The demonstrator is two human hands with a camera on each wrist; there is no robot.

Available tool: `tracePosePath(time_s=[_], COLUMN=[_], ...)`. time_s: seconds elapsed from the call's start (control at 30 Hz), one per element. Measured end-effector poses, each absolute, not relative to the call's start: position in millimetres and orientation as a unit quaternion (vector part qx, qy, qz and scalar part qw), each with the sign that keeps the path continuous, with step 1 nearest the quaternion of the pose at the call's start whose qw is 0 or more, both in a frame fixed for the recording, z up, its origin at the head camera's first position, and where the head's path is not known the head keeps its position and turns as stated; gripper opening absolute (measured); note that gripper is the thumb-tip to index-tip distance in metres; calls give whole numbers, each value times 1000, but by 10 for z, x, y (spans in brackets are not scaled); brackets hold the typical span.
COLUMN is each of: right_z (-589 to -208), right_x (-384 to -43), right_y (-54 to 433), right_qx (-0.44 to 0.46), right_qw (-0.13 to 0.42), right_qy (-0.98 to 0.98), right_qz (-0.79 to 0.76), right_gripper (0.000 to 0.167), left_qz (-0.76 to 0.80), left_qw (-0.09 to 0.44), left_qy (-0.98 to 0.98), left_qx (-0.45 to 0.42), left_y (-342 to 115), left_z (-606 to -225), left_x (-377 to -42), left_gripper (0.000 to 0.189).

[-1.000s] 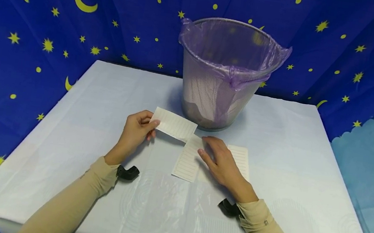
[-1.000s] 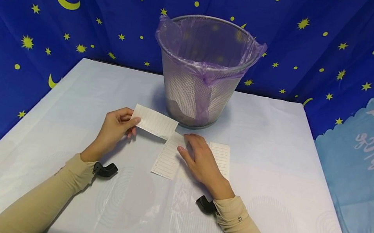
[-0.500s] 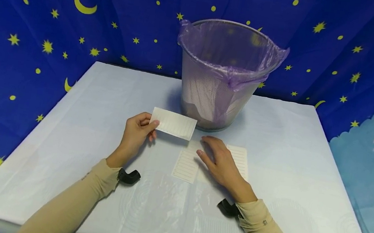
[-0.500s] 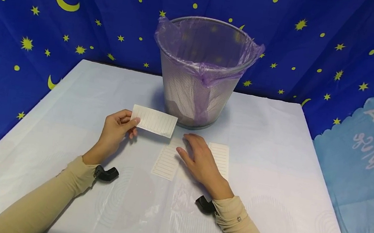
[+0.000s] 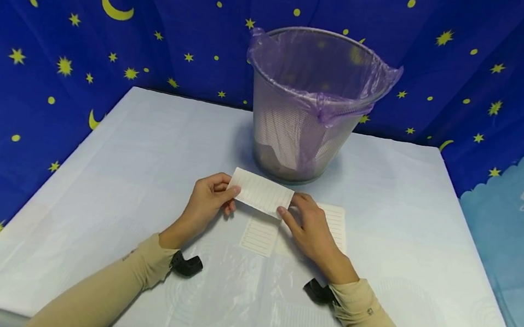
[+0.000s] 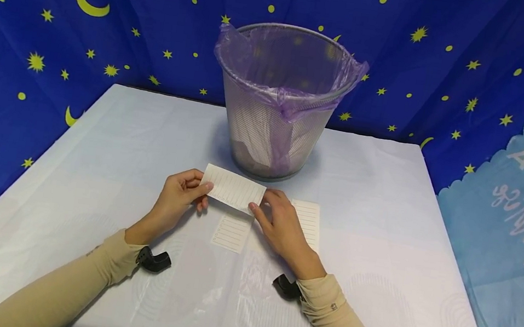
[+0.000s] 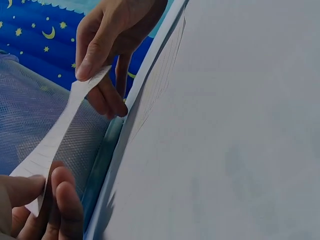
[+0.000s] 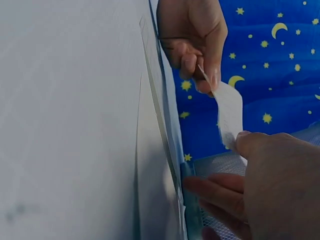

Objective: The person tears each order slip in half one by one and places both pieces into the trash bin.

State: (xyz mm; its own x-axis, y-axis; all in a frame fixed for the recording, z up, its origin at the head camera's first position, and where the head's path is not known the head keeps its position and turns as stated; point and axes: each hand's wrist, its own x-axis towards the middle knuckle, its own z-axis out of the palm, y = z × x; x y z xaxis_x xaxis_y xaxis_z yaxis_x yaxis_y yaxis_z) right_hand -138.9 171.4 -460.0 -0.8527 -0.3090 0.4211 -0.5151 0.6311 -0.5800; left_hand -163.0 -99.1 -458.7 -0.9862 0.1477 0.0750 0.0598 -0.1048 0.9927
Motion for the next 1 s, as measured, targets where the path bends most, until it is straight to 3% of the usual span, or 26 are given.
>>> tracePosePath(time_s=[0.27,0.7,0.8,1.0], right_z=[-4558,-4562,-4571,-4592], right_x=[-1355,-1309,-1304,-1302], right_y=[1680,1662,1665,1668], right_qx=[174,167,179,219], right_qw=[180,135,119,93], right_qy=[-861,-820,-825,-834], right_qz=[442,531,522,498], right_gripper=[19,4,4,4], left_qz=[702,646,619,579], left_qw=[85,154,143,70], left_qy=[692,721,746,782], left_qx=[145,197,202,221], left_y=[-980,-919,-907,-901], left_z=[-4591,-4595,-4585,-4594], left_x=[-1589,-1507,-1503,-1523], left_gripper=[15,15,18,10])
